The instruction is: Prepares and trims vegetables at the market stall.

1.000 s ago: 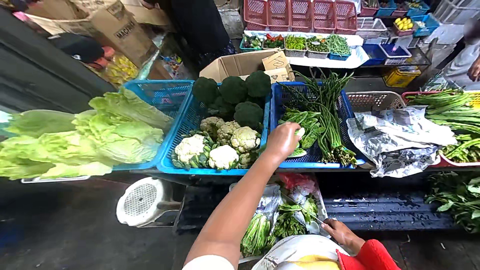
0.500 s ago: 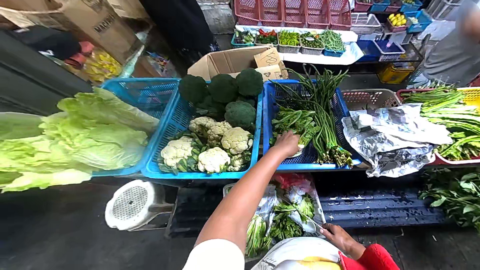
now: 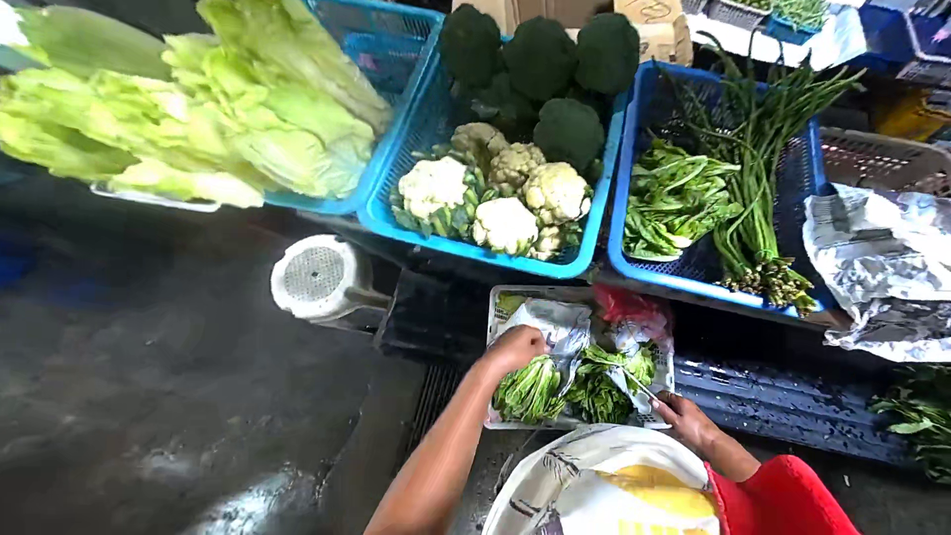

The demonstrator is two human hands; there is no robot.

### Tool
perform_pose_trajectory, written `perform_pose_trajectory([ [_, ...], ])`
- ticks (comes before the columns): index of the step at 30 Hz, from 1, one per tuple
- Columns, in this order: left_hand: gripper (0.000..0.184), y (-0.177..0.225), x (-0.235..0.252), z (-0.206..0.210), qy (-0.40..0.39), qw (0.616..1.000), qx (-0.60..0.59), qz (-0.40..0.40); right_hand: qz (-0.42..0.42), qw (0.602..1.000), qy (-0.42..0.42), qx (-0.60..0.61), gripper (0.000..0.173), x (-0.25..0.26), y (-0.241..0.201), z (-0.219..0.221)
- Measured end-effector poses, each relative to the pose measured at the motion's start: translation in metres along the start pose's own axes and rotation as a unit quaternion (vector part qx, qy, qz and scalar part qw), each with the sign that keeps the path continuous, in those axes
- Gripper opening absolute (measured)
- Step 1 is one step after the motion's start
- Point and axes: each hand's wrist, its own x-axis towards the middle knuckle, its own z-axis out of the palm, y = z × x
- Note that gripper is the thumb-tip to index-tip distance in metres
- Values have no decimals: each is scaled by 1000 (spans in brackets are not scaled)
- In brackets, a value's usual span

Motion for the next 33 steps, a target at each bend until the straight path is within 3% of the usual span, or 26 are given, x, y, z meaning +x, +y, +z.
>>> perform_pose_trajectory([
  [2,41,-29,23,46,9,994,58,-91,-7,1000,-6,-28,55,4,-13,0],
  [5,66,-42,40,105,42,978,130,-160,-13,998,-9,-63,57,9,-36,0],
  [8,56,-51,46,131,98,970,174,-140,-28,997,0,-78,57,14,-59,4],
  [12,40,-47,28,116,139,986,-42,-77,-44,997,-7,-60,53,17,-94,9],
  [15,35,-30,9,103,125,956,-265,-4,-89,995,-30,-21,61,18,-116,16],
  [18,29,1,-7,95,101,931,-348,32,-132,991,-28,3,70,18,-139,22],
  [29,27,26,-12,85,93,973,-205,55,-182,983,24,-23,67,9,-160,13],
  [33,28,37,-16,78,70,986,-137,61,-139,989,26,50,53,7,-169,13],
])
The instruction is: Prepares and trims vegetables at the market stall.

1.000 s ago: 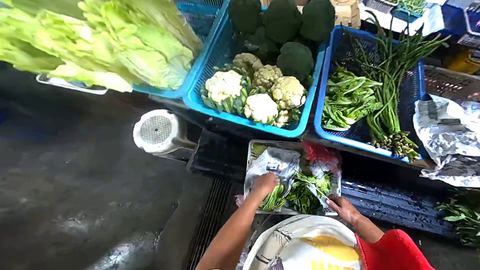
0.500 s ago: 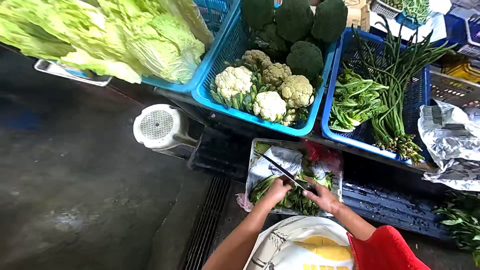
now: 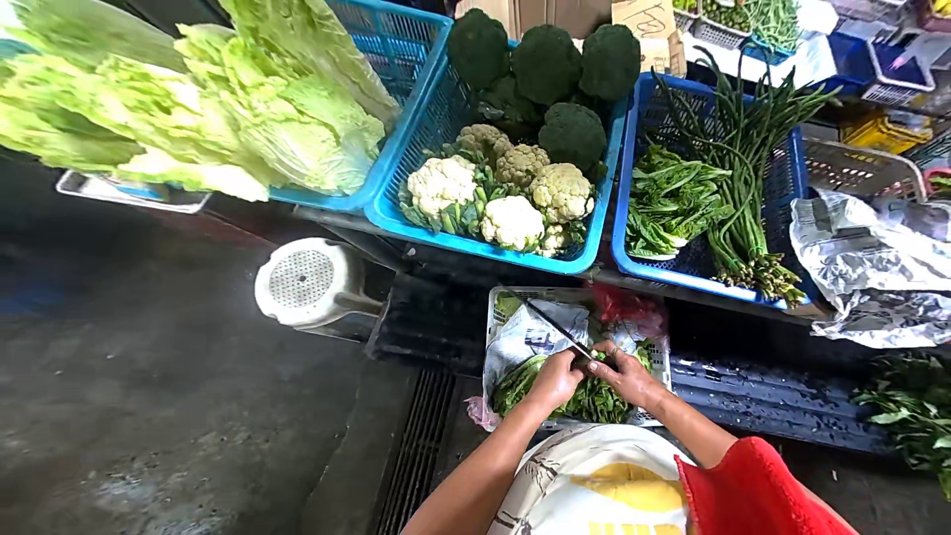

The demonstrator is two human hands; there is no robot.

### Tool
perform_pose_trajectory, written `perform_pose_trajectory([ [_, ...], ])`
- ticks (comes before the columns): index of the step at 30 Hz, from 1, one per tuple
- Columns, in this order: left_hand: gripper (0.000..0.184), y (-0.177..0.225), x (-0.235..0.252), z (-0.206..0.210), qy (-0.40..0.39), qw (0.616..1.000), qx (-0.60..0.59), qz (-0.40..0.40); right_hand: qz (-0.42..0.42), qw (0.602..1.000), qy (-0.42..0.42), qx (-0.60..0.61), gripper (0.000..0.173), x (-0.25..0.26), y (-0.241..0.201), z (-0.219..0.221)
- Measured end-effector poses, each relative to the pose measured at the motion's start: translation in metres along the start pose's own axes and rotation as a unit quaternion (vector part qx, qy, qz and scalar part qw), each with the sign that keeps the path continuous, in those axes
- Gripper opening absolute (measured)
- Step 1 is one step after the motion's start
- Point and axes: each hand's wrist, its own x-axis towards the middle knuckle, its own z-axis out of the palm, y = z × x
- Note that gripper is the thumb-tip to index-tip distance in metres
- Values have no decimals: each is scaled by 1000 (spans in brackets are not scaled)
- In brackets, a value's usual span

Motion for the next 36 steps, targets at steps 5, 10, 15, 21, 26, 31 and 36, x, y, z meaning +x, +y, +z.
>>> perform_pose_trajectory([
  [5,24,4,-7,-7,-33,957,-283,56,49,984,-23,169,39,0,3,-11],
  [10,29,9,-13,-25,-72,838,-539,50,104,987,-47,110,61,-5,38,-25],
  [15,31,22,-14,-30,-103,789,-597,101,148,986,-46,63,51,-18,84,-28],
  [21,29,93,-10,-41,-26,917,-372,141,188,981,-47,23,58,-33,124,-23],
  [26,23,193,13,-59,167,913,142,344,190,981,-37,14,58,-42,143,-20],
  [31,38,252,66,-54,197,815,395,376,199,978,-38,42,55,-46,145,-19],
  [36,22,189,35,-55,119,872,174,442,185,978,-20,91,49,-54,147,-22],
])
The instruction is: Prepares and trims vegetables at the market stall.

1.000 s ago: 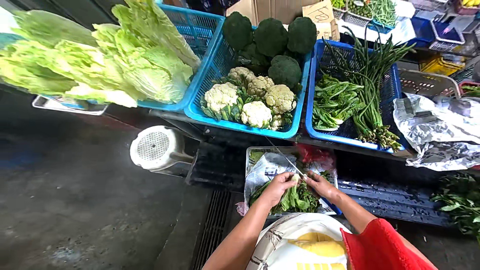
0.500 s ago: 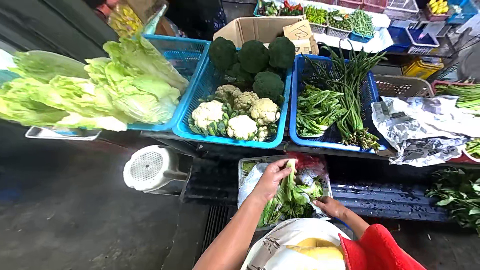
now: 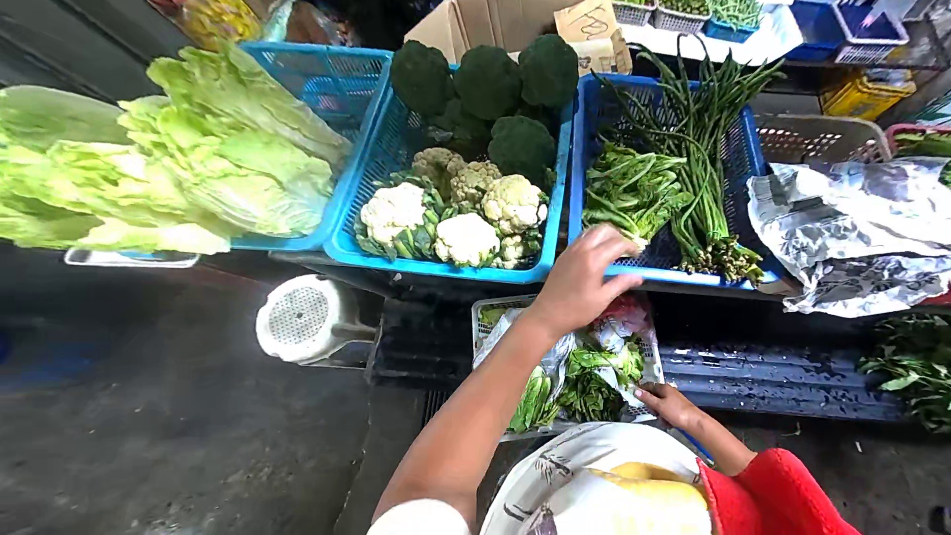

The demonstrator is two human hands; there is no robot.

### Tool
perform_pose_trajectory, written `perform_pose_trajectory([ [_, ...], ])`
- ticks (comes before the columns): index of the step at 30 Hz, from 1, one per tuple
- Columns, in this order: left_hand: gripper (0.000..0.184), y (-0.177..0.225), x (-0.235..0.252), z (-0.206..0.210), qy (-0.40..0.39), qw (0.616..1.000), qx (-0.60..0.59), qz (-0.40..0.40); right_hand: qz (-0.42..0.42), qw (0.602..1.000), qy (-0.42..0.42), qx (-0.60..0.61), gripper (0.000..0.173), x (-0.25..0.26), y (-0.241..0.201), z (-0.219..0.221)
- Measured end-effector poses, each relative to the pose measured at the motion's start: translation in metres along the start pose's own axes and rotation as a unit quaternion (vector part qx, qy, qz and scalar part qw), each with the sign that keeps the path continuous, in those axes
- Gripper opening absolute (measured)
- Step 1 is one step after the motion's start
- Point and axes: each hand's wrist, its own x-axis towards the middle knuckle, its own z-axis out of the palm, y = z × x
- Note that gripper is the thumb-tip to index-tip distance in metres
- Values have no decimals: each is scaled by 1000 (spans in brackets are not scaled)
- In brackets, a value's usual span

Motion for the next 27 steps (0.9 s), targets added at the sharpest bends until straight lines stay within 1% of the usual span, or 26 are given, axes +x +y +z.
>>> perform_pose_trajectory([
  [1,14,-8,-28,-2,-34,992,-109,-51,5,1000,2,14,48,-1,2,-1],
  [2,10,-25,-56,-1,-82,966,-211,-122,13,1000,6,26,48,-1,4,-1],
  [3,12,-48,-84,3,-129,931,-271,-209,22,999,7,32,47,-1,6,-2],
  [4,18,-75,-111,12,-178,901,-258,-299,29,999,8,32,47,0,8,-2],
  [5,26,-103,-136,24,-226,878,-190,-377,37,999,9,26,46,0,8,-2],
  [6,32,-128,-161,41,-261,854,-107,-437,44,999,11,18,46,1,7,-2],
  [7,34,-147,-183,57,-275,832,-41,-481,49,999,9,4,46,0,4,-3],
  [8,37,-157,-202,72,-271,816,5,-510,51,999,5,-10,47,0,1,-4],
  [9,39,-160,-216,85,-254,810,42,-527,51,998,0,-22,47,1,-3,-5],
  [11,39,-152,-234,106,-231,819,110,-514,47,998,-7,-39,47,4,-10,-5],
  [13,39,-139,-244,126,-255,827,153,-476,45,998,-13,-53,48,8,-17,-5],
  [15,42,-130,-252,143,-285,823,183,-456,31,997,-16,-68,47,12,-27,-4],
  [17,44,-131,-258,151,-294,815,213,-451,27,996,-19,-77,48,15,-39,-1],
  [19,41,-136,-261,153,-277,820,226,-447,18,995,-23,-95,49,18,-47,2],
  [21,39,-136,-258,148,-233,839,189,-453,-3,994,-24,-109,51,18,-53,6],
  [24,41,-119,-244,130,-127,878,43,-460,-64,991,-20,-118,54,12,-68,15],
  [27,49,-86,-219,113,-27,881,-124,-456,-127,983,-12,-132,62,-5,-94,28],
])
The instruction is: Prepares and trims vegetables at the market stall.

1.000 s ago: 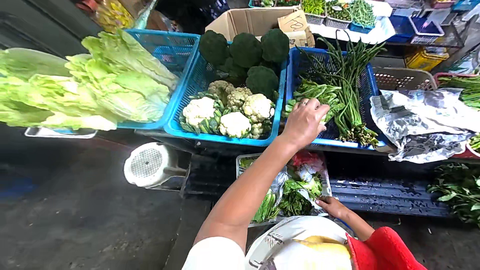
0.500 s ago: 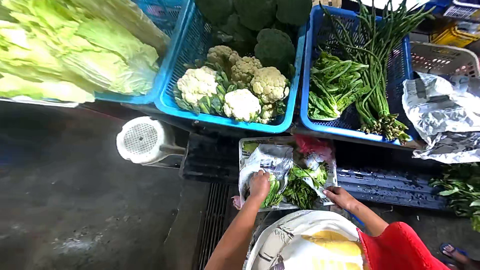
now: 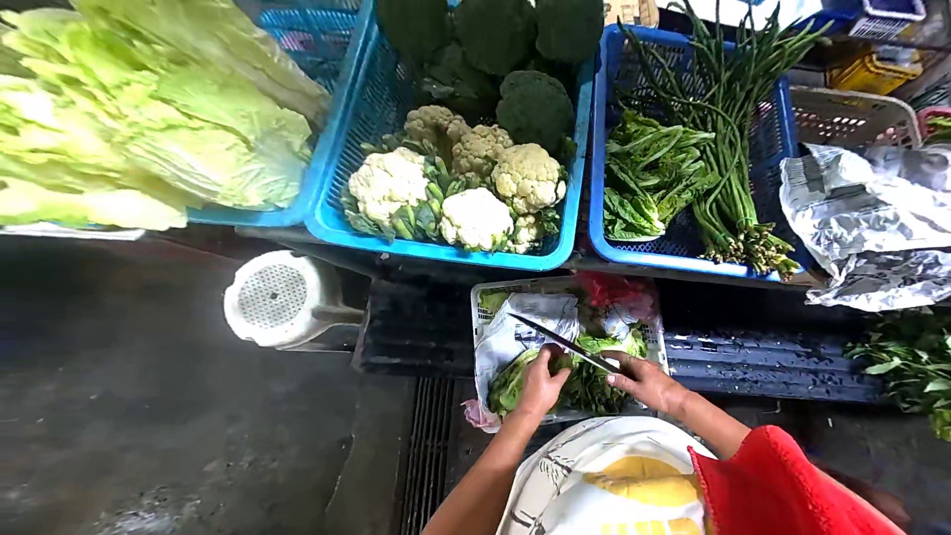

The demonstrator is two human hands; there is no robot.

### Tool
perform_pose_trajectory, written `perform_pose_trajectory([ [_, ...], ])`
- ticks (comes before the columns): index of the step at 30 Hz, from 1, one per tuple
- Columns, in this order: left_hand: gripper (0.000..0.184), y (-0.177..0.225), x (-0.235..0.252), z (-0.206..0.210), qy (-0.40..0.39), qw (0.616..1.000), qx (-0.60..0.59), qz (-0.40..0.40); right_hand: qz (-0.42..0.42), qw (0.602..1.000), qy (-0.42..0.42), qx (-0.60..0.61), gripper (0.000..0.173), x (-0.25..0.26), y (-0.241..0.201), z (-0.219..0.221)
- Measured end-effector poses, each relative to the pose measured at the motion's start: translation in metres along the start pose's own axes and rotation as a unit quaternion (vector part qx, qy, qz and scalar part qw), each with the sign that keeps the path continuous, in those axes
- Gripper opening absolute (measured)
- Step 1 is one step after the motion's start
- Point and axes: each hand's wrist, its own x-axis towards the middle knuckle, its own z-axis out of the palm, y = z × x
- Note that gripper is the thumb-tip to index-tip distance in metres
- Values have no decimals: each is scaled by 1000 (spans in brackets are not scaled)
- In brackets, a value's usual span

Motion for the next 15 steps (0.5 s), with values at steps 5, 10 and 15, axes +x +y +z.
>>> perform_pose_trajectory([
  [5,35,43,-7,5,70,988,-87,108,-94,993,52,-51,72,-14,-50,2],
  [10,29,66,-14,-4,94,983,-64,142,-118,986,96,-73,71,-23,-64,-1],
  [15,32,74,-21,-8,101,982,-41,154,-121,984,116,-67,68,-32,-66,1],
])
